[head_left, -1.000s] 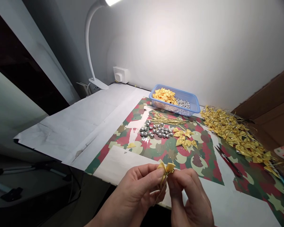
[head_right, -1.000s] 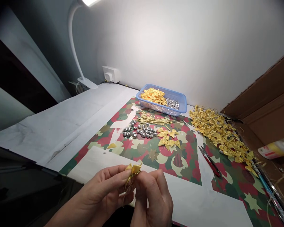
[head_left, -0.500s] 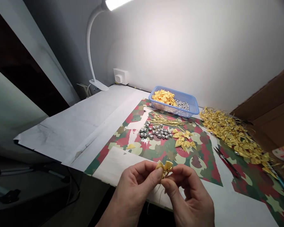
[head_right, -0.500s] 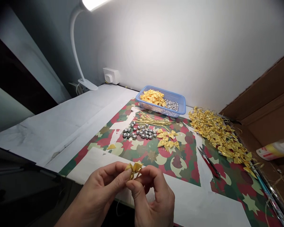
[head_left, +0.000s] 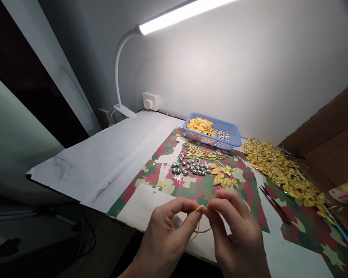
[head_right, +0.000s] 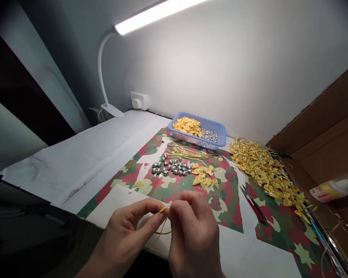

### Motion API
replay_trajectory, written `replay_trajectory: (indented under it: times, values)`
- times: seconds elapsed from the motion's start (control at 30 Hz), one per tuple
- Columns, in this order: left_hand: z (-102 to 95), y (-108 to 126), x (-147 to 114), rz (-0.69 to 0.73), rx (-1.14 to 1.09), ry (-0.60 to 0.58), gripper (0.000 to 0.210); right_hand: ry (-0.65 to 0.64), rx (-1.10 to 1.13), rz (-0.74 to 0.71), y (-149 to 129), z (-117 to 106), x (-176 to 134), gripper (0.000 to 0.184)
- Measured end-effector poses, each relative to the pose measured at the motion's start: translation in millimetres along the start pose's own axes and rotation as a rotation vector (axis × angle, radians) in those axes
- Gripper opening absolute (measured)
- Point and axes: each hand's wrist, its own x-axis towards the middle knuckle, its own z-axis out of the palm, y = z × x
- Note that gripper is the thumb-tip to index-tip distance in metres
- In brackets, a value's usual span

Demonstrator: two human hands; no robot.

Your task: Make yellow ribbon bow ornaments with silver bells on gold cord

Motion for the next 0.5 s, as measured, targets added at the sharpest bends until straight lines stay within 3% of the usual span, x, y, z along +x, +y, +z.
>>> replay_trajectory:
  times: [0.1, 0.2, 0.37, 0.43, 0.5]
  values:
    - [-5.2, 5, 4, -0.011, -0.001, -0.02, 0.019, 0.12, 0.09, 0.056, 3, -5, 9, 0.01]
    - [-9.2, 7, 7, -0.019, 0.017, -0.063, 0.024, 0.216, 0.318, 0.16, 5, -13, 19, 0.011]
    - [-9.8, 5, 9, 0.037, -0.107, -0.108, 0.021, 0.023, 0.97, 0.47, -6, -11, 16, 0.013]
    - [-10.4, 4, 10, 0.03, -0.148, -0.172, 0.02, -0.031, 1.077, 0.61, -7, -14, 18, 0.015]
    - [-13.2, 2, 11, -0.031, -0.129, -0.251, 0.02, -0.009, 1.05, 0.66, 1, -29, 27, 0.017]
